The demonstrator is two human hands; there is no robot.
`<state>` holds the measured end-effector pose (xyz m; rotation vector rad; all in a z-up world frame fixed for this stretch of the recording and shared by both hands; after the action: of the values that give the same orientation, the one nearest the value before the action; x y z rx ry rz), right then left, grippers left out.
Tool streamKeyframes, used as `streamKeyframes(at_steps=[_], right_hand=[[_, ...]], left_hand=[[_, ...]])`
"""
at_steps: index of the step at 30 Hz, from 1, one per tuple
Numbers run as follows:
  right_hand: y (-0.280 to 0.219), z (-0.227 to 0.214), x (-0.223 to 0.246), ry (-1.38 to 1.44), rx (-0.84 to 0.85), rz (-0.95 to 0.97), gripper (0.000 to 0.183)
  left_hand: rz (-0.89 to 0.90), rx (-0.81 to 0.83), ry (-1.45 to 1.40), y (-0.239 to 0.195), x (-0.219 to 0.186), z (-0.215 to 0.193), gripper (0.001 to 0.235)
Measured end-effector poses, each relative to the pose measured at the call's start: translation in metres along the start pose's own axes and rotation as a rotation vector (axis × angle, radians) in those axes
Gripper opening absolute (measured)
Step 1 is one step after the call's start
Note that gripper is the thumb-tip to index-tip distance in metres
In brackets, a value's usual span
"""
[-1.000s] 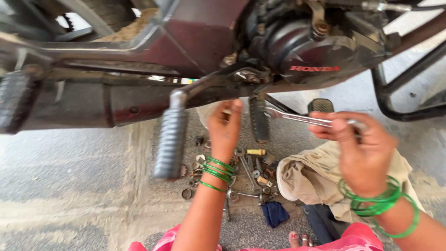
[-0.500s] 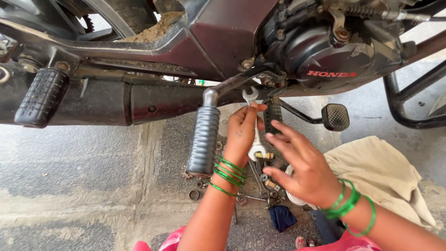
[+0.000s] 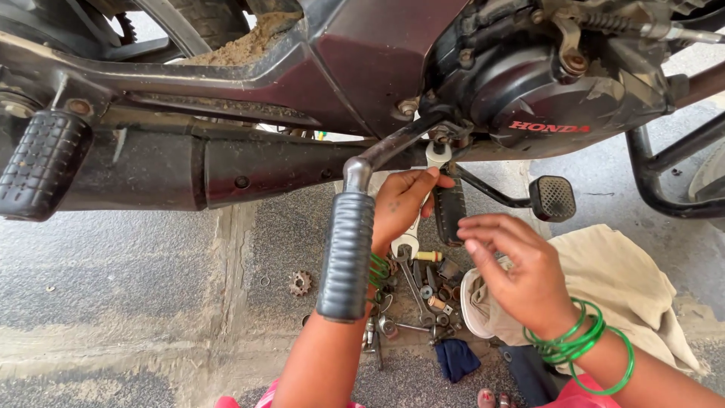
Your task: The person uses a wrench to loosen and tighten bolts on the motorcycle's engine and rear wheel area. They also wipe parts of the motorcycle with a cloth and handle various small metal components on the ground.
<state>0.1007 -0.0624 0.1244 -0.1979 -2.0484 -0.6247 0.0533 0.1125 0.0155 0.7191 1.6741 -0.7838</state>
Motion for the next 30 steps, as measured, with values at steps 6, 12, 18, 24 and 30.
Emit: streamKeyframes(at_steps=[6,12,18,24,30], right_hand=[[0.014,-0.003,-0.018,0.042,-0.040,0.068,0.013],[0.015,-0.004,-0.040,0.050,-0.037,0.094,0.012],[0.014,-0.009,-0.052,0.060,-0.037,0.118,0.013],[0.022,-0.012,-0.044,0.030,-0.071,0.084,0.012],[0.016,-0.009,-0.034,0.046,-0.087,0.069,0.012]], left_hand=[[-0.055,0.160,0.007,0.014,-0.003,-0.004,0.047],[-0.035,0.217,0.085,0.038,0.010,-0.009,0.047],[-0.035,0.198,0.252,0.039,-0.013,-0.019,0.042],[-0.017,0.175,0.304,0.041,-0.005,-0.015,0.042],[0.034,0.139,0.014,0.035,-0.012,-0.019,0.036]])
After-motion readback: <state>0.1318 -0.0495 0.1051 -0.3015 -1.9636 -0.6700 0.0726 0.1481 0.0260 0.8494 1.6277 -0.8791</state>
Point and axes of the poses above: each hand's wrist, its own y-axis towards the middle knuckle, its own z-axis out of the palm, x = y × z, the point moved 8 cm from there along y, towards the middle knuckle, and after that the axes turned 14 degrees about y, right-handed, at the moved point
